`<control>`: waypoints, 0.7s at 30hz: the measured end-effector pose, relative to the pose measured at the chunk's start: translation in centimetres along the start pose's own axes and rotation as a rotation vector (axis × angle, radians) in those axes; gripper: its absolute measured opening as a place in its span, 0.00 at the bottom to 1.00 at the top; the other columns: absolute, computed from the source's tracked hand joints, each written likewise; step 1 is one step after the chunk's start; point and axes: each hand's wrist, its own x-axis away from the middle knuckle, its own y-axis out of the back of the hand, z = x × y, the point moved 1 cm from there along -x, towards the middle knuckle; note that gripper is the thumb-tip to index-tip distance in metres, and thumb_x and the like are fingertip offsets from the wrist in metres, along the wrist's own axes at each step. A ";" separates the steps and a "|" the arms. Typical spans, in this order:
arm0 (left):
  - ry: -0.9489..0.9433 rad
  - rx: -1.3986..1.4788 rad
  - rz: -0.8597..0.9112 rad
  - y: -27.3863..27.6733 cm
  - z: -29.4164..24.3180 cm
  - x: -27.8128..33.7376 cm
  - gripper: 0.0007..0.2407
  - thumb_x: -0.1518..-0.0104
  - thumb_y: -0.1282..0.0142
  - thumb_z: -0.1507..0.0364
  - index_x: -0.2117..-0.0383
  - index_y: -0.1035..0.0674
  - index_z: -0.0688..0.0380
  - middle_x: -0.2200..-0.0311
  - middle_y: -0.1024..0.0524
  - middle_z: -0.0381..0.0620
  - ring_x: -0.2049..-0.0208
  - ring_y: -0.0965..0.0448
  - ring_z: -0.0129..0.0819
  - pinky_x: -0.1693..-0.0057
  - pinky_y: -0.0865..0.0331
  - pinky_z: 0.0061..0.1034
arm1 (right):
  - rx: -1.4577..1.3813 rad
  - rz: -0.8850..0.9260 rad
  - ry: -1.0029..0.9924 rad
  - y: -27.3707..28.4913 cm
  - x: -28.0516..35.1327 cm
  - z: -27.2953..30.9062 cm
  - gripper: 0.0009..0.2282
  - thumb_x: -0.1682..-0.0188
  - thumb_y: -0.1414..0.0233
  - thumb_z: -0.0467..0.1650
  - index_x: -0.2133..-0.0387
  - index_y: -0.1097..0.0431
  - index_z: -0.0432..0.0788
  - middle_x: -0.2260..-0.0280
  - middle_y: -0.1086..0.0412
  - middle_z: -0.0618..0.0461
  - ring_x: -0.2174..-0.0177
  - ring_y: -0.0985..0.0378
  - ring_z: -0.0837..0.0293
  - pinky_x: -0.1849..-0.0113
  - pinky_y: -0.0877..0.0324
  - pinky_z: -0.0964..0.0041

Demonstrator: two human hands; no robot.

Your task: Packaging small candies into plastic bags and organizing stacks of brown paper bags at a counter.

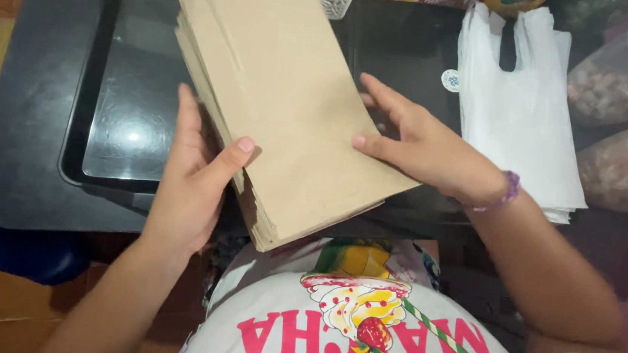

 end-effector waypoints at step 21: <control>-0.920 -0.712 0.018 -1.2 1.6 3.8 0.23 0.48 0.44 0.60 0.51 0.39 0.55 0.45 0.46 0.55 0.40 0.43 0.45 0.40 0.32 0.38 | 0.685 -0.365 1.053 -3.5 6.3 1.0 0.08 0.50 0.58 0.24 0.67 0.32 0.31 0.69 0.30 0.46 0.71 0.29 0.47 0.66 0.31 0.59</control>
